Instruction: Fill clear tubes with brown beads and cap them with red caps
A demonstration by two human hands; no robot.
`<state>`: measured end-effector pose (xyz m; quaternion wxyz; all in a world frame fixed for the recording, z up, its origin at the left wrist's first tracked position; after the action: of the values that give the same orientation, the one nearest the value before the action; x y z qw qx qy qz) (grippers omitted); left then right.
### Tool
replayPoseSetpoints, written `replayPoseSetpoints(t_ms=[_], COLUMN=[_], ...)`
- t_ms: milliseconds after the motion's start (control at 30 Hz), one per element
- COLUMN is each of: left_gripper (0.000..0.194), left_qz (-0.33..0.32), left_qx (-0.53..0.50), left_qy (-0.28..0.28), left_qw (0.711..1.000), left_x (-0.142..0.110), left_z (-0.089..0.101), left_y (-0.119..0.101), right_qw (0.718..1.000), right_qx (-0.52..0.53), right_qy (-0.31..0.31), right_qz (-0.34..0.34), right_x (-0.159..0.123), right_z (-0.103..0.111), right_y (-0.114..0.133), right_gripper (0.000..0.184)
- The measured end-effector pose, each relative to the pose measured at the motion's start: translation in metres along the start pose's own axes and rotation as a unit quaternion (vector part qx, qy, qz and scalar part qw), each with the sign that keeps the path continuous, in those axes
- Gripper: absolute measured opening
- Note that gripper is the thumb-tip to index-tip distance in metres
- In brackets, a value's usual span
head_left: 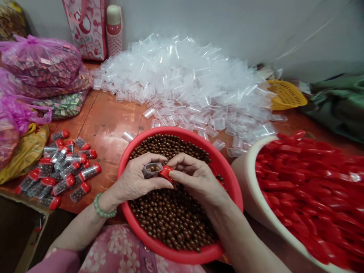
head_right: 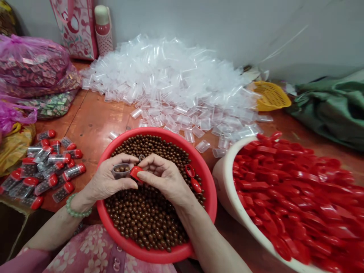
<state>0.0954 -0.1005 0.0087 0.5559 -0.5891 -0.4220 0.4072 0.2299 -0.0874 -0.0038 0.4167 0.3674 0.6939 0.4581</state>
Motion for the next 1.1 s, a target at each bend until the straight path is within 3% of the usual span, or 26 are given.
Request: replayPoseSetpoints(t_ms=[67,200,333,433,633,1100], left_gripper=[0.048,0.039,0.035,0.036,0.031,0.015], left_qz=[0.063,0.134,0.140,0.134,0.112,0.097], left_qx=[-0.053,-0.112,-0.167,-0.208,-0.193,-0.149], left_qy=[0.006,0.022,0.049,0.059,0.043,0.119], left_qw=[0.997,0.984,0.975,0.967,0.974,0.977], left_x=[-0.001,-0.003,-0.003,-0.003,0.000,0.002], left_z=[-0.002,-0.004,-0.008,-0.011,-0.007,-0.014], left_y=[0.008,0.016,0.019,0.021,0.020,0.026], right_qw=[0.996,0.980,0.969,0.945,0.911,0.916], right_qx=[-0.042,-0.084,-0.162,-0.253,-0.338,-0.333], right_qy=[-0.061,-0.131,-0.089,-0.053,-0.018,0.012], right_qz=[0.044,0.124,0.167,0.203,0.237,0.224], right_x=[-0.002,-0.005,0.001,0.003,0.005,0.004], right_z=[0.006,0.004,-0.017,-0.030,-0.035,-0.030], right_y=[0.012,0.038,0.049,0.049,0.044,0.046], right_gripper=[0.024,0.020,0.014,0.011,0.008,0.010])
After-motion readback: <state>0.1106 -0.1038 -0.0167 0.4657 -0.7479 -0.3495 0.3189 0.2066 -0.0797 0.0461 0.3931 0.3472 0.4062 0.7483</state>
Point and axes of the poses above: each hand's wrist, its own x-axis towards the middle knuckle, its own z-axis out of the back of the hand, y = z × x, the point moved 7 cm from there along x, towards the middle knuckle, and after that the axes turned 3 degrees about x, right-handed, at the moved point
